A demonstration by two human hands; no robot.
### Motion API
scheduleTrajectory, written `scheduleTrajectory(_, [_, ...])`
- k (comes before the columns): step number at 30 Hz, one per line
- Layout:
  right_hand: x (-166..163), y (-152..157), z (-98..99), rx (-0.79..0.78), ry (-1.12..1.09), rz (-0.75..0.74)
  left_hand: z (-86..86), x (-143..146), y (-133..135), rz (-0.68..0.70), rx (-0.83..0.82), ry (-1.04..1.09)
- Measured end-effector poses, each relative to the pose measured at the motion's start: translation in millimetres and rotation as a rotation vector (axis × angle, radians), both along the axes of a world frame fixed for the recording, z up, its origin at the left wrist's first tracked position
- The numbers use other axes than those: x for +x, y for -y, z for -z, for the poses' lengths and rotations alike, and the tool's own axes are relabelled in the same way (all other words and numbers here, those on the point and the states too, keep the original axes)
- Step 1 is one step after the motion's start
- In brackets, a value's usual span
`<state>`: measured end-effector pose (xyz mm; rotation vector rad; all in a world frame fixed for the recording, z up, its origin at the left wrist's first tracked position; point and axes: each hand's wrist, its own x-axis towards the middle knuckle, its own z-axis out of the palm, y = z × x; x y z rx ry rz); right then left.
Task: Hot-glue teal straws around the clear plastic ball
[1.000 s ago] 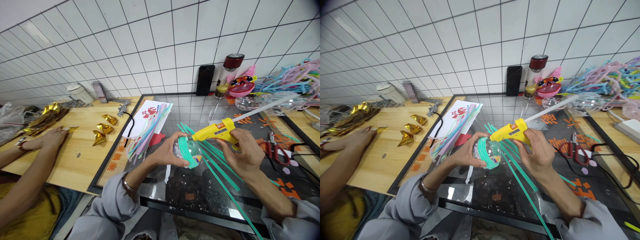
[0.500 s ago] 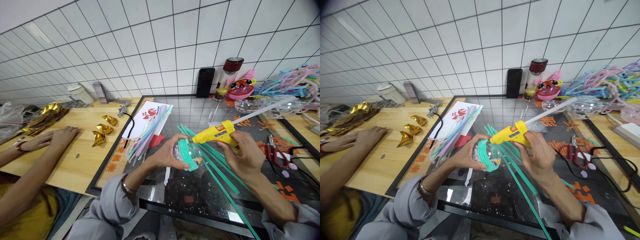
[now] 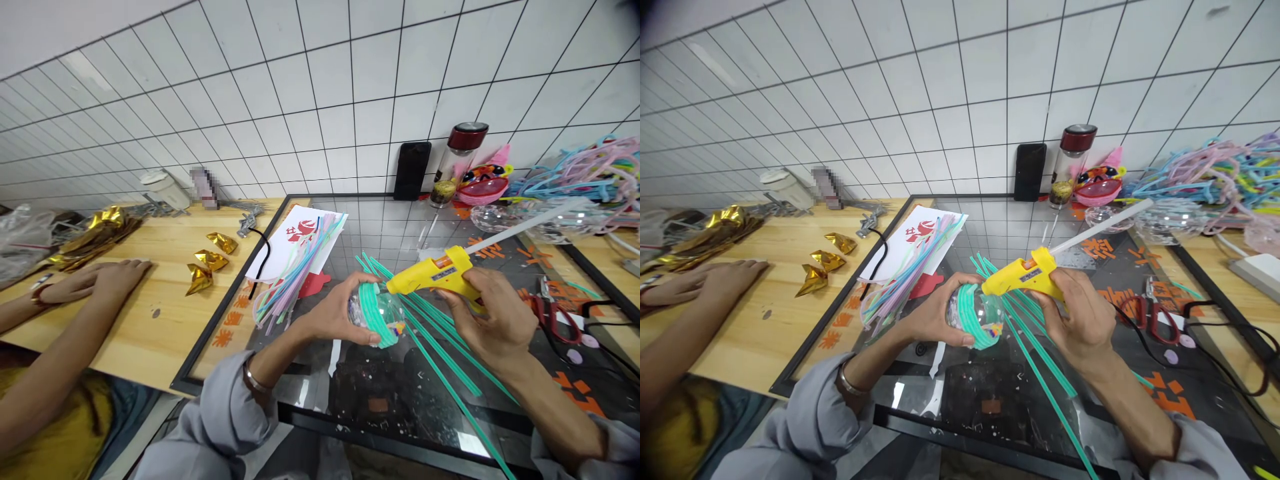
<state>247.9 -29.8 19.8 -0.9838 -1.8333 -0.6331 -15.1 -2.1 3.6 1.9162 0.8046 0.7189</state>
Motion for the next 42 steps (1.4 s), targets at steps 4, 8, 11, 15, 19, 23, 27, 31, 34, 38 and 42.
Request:
scheduleTrajectory(4, [0.1, -0.7, 1.8, -0.002, -0.001, -0.006, -0.9, 0.1, -0.2, -0.001, 0.006, -0.014])
scheduleTrajectory(8, [0.2, -0.8, 5.4, -0.024, -0.030, 0.008, -2.0, 0.9, -0.3, 0.001, 0.005, -0.011])
scheduleTrajectory(11, [0.6, -0.7, 6.3, -0.028, -0.029, -0.006, -2.0, 1.4, -0.1, -0.010, -0.012, -0.006])
scheduleTrajectory(15, [1.6, -0.9, 4.4, -0.023, -0.016, -0.012, -0.5, 1.0, 0.3, -0.012, -0.020, -0.009])
scheduleTrajectory(19, [2.1, -1.1, 2.3, -0.020, -0.007, -0.014, 0.8, 0.4, 0.2, -0.012, -0.004, -0.006])
scheduleTrajectory(23, [2.7, -1.0, 3.5, -0.020, -0.009, -0.005, 0.8, 0.7, 0.2, -0.002, 0.007, 0.007])
scheduleTrajectory(27, [3.0, -1.0, 5.5, -0.025, -0.004, 0.031, 0.3, 1.0, 0.3, -0.012, 0.002, -0.011])
scheduleTrajectory(31, [2.1, -1.0, 4.4, -0.011, -0.017, 0.031, 0.0, 0.8, 0.0, -0.007, 0.016, -0.005])
scheduleTrajectory(34, [1.2, -0.8, 3.0, -0.008, -0.019, 0.010, 0.1, 0.7, -0.2, 0.000, 0.025, 0.006])
scheduleTrajectory(38, [1.0, -1.1, 2.9, -0.018, -0.027, 0.002, 0.7, 0.6, -0.3, 0.006, 0.033, 0.015])
scheduleTrajectory(42, [2.3, -3.1, 4.2, -0.028, -0.038, -0.017, 1.3, 0.7, -0.4, 0.007, 0.034, 0.019])
